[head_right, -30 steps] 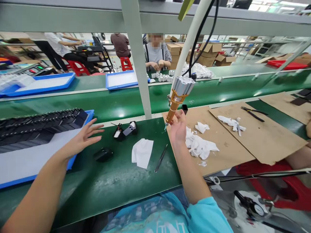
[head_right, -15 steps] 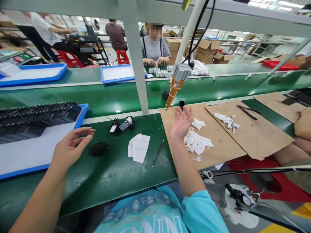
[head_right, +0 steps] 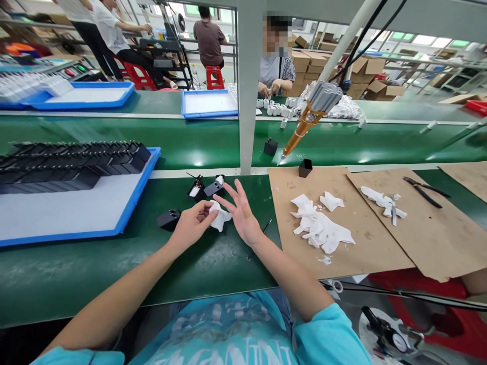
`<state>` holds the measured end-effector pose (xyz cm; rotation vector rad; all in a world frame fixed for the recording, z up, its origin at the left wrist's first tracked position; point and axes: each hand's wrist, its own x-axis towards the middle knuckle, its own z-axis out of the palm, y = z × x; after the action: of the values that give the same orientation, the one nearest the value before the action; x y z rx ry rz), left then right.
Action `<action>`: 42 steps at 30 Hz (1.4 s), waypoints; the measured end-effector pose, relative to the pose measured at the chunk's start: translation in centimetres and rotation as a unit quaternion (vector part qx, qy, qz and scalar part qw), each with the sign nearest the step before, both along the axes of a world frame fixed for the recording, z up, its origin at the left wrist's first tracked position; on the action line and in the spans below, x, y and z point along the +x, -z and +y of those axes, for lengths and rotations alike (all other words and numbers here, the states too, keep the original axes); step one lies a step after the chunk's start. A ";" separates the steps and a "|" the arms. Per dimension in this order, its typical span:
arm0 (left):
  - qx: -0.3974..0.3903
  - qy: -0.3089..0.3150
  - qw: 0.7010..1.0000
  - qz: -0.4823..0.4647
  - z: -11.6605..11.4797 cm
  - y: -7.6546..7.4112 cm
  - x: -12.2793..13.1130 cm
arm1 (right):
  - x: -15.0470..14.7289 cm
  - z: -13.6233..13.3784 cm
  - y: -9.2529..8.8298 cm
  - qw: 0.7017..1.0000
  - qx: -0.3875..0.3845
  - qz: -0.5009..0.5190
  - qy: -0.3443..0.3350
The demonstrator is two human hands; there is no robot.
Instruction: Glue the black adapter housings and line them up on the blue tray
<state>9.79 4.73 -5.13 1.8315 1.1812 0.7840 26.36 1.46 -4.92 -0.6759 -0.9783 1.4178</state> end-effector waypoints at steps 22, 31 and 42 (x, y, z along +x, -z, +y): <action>-0.069 0.113 0.987 -0.088 -0.8 -0.5 -0.4 | 0.2 -0.5 0.2 0.968 0.110 -0.216 -0.060; -0.032 -0.042 0.987 -0.151 1.0 -4.2 -4.9 | 1.1 -0.1 1.3 0.883 0.115 -0.426 0.161; -0.201 0.155 0.963 -0.092 0.6 -3.1 -3.8 | -0.2 -0.6 0.5 0.887 0.222 -0.368 0.169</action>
<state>5.95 5.31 -2.05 1.5177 0.8348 0.4804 26.16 0.85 -5.40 -0.9998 -1.6188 0.5685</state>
